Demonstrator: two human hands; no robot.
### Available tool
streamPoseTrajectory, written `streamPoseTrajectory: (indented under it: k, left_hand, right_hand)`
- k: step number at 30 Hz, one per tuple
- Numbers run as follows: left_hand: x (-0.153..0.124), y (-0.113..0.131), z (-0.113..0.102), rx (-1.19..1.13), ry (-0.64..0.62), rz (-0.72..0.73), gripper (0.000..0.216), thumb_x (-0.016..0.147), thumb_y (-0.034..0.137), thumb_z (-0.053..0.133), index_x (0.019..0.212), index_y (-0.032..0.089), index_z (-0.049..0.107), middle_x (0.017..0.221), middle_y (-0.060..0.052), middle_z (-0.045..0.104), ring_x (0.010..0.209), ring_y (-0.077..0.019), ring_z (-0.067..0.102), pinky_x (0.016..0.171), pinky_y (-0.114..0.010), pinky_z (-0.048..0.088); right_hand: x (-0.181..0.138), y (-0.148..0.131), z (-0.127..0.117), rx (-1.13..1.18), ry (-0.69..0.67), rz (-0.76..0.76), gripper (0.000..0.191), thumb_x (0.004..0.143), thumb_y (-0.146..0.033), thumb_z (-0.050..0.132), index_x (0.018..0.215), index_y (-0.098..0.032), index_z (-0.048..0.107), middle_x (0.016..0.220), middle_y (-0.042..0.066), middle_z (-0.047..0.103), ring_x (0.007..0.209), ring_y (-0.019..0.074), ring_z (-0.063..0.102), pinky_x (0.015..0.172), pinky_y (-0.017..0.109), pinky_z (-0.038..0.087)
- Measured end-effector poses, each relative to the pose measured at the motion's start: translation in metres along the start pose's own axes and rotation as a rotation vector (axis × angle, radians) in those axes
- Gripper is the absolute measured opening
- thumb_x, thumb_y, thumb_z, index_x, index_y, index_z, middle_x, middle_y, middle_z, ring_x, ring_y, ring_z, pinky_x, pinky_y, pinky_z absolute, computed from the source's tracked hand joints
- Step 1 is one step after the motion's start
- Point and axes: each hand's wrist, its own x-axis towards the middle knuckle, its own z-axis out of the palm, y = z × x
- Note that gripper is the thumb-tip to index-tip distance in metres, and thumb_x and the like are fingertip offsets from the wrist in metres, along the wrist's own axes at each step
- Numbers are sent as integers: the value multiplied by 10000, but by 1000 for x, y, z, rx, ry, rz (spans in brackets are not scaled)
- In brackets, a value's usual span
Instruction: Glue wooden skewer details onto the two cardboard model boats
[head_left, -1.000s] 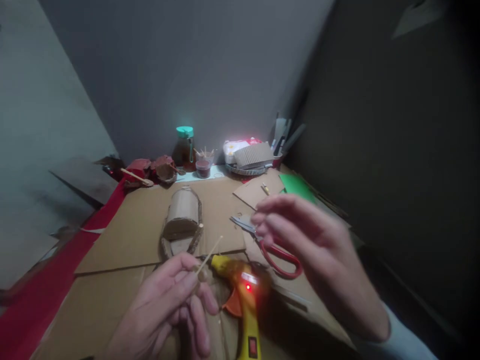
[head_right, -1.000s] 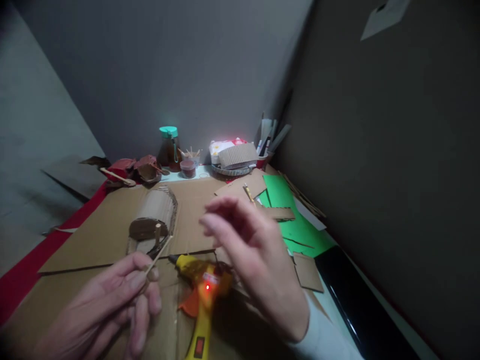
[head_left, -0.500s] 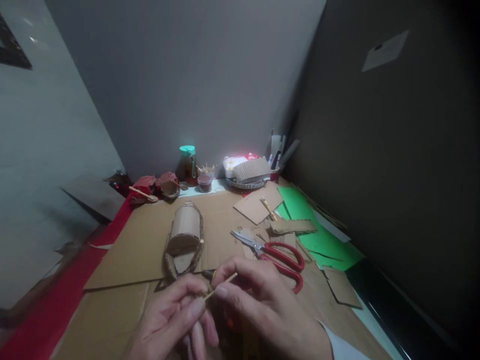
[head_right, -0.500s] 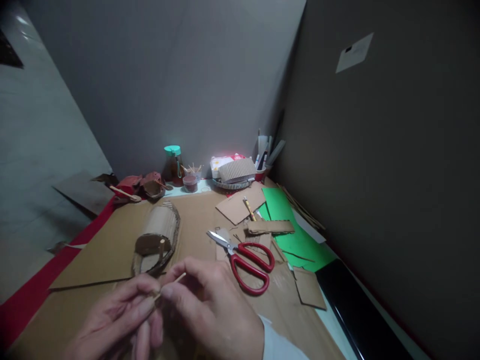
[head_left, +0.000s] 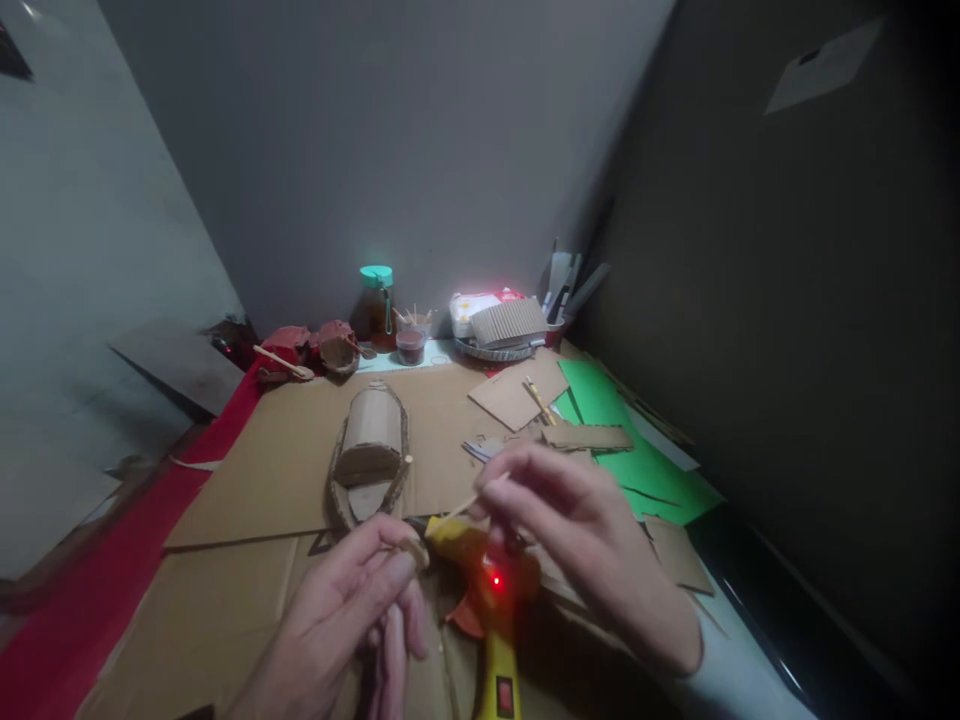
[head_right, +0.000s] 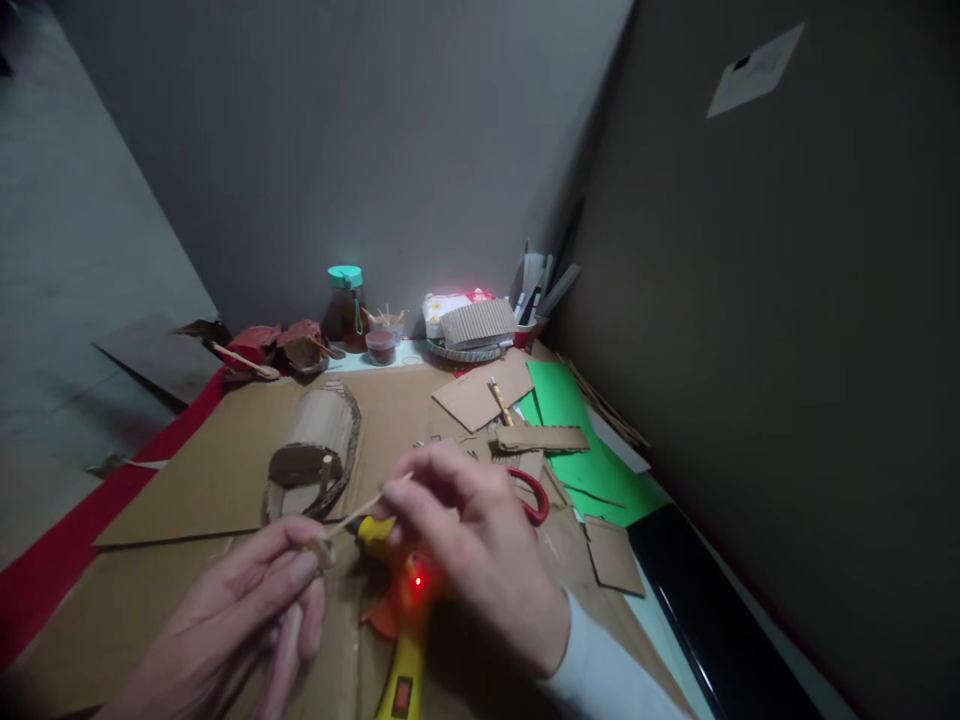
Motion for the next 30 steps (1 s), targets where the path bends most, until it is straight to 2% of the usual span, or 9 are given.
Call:
streamPoseTrajectory:
  k: [4, 8, 14, 18, 20, 23, 25, 27, 30]
  left_hand:
    - [-2, 4, 1, -18, 65, -59, 287, 901, 485, 581, 915, 214, 487, 563, 34, 645, 269, -39, 472, 299, -84, 287]
    - [-3, 8, 1, -10, 109, -80, 335, 842, 484, 667, 842, 196, 497, 491, 61, 588, 260, -7, 401, 303, -63, 269]
    - [-5, 10, 1, -12, 106, -35, 285, 856, 439, 648, 866, 183, 522, 564, 38, 615, 297, -10, 439, 331, -77, 280]
    - [-3, 7, -2, -40, 88, 15, 252, 878, 418, 612, 903, 182, 528, 596, 21, 640, 303, -33, 465, 325, -99, 295]
    - [-3, 7, -3, -45, 84, 45, 234, 893, 402, 590, 938, 180, 529, 610, 14, 649, 317, -46, 485, 327, -107, 310]
    - [-4, 7, -2, -31, 85, 66, 215, 912, 386, 559, 976, 189, 501, 633, 13, 654, 341, -61, 510, 331, -116, 330]
    - [-5, 8, -1, -32, 74, 81, 211, 922, 386, 543, 988, 194, 485, 654, 10, 662, 358, -70, 528, 333, -121, 347]
    - [-6, 8, -2, -44, 42, 106, 212, 927, 389, 535, 993, 195, 480, 671, 9, 668, 371, -76, 543, 337, -130, 367]
    - [-7, 6, -3, -33, -18, 125, 215, 932, 399, 532, 986, 198, 477, 696, 11, 670, 385, -82, 563, 340, -143, 392]
  right_hand:
    - [12, 3, -24, -341, 224, -142, 148, 941, -288, 550, 886, -170, 621, 836, 25, 689, 752, 134, 651, 675, 239, 513]
    - [20, 22, -29, -618, 205, -110, 100, 901, -182, 550, 863, -170, 641, 793, 19, 680, 708, 147, 608, 651, 262, 441]
    - [28, 45, -17, -860, 138, -95, 116, 877, -102, 547, 847, -155, 646, 761, 48, 664, 700, 174, 571, 652, 283, 369]
    - [27, 41, -24, -944, 164, -158, 127, 863, -83, 563, 916, -162, 647, 888, 82, 667, 868, 222, 566, 764, 322, 389]
    - [15, 32, -25, -957, 213, -174, 97, 901, -119, 530, 884, -169, 611, 857, 72, 652, 810, 204, 560, 731, 310, 399]
    - [-19, 23, -12, -989, 256, -165, 237, 970, -271, 463, 751, -202, 524, 677, 30, 594, 587, 168, 516, 558, 281, 368]
    - [-44, 28, 5, -1058, 276, -181, 267, 978, -318, 426, 748, -213, 512, 650, 35, 608, 538, 171, 557, 481, 267, 357]
    - [-62, 39, 24, -1090, 157, -149, 229, 943, -416, 497, 949, -192, 548, 590, 7, 610, 422, 150, 552, 388, 236, 350]
    - [-73, 54, 47, -1151, 289, -134, 371, 847, -399, 582, 1148, -191, 524, 667, 32, 663, 456, 184, 608, 377, 246, 413]
